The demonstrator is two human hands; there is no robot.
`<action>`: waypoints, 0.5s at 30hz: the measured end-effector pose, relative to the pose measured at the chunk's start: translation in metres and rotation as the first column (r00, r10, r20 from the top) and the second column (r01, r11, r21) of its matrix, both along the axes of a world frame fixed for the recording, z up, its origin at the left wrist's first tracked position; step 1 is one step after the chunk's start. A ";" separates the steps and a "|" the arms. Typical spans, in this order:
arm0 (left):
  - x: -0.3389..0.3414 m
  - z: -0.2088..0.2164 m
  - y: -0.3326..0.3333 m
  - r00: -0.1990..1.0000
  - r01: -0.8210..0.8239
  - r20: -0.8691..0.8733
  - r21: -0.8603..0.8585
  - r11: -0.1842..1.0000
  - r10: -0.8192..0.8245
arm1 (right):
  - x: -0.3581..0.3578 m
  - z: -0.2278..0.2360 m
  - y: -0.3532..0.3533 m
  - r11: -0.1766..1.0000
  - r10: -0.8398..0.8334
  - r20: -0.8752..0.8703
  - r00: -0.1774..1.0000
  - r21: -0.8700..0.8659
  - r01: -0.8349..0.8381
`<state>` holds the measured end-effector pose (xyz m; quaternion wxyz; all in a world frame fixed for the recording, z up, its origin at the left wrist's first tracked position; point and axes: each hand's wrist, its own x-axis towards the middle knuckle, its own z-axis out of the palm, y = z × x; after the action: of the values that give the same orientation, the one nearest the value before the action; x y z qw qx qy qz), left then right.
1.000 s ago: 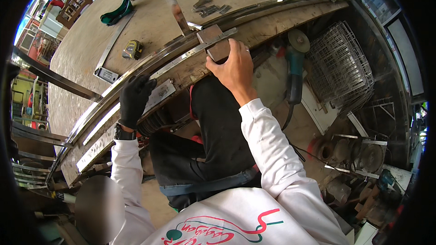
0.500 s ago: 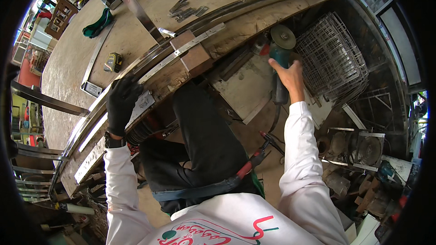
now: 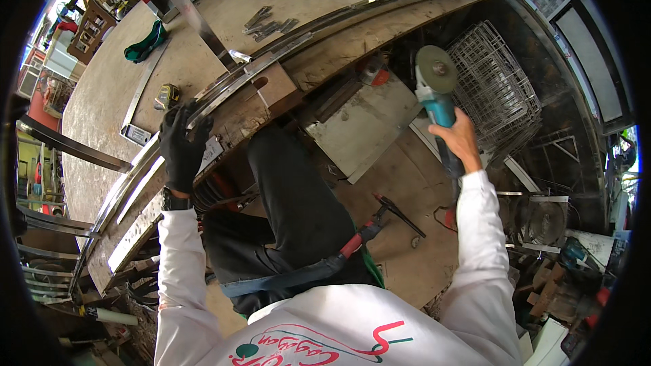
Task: The person measures and marks a metal bar with a tape measure and marker, then uses an angle grinder to cut and smooth the metal. They use a hammer to adjust small metal pieces and continue measuring and marking the workpiece.
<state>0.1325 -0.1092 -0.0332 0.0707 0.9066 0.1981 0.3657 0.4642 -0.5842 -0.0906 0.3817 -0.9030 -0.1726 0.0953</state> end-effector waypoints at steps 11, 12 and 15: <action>0.084 0.047 -0.394 0.468 0.534 0.703 -0.708 -0.462 -0.536 | -0.139 0.160 -0.061 0.535 -0.074 -0.258 0.963 0.805 0.256; 0.082 0.046 -0.399 0.446 0.495 0.718 -0.695 -0.521 -0.534 | -0.145 0.168 -0.058 0.500 0.024 -0.310 0.950 0.827 0.257; 0.066 0.052 -0.390 0.454 0.165 0.726 -0.638 -0.752 -0.516 | -0.154 0.168 -0.031 0.465 0.326 -0.249 0.912 0.882 0.075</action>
<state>0.1989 -0.4994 0.0184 0.8995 0.3892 -0.1019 -0.1707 0.3101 -0.6151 0.0773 0.8067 -0.5254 -0.1858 0.1966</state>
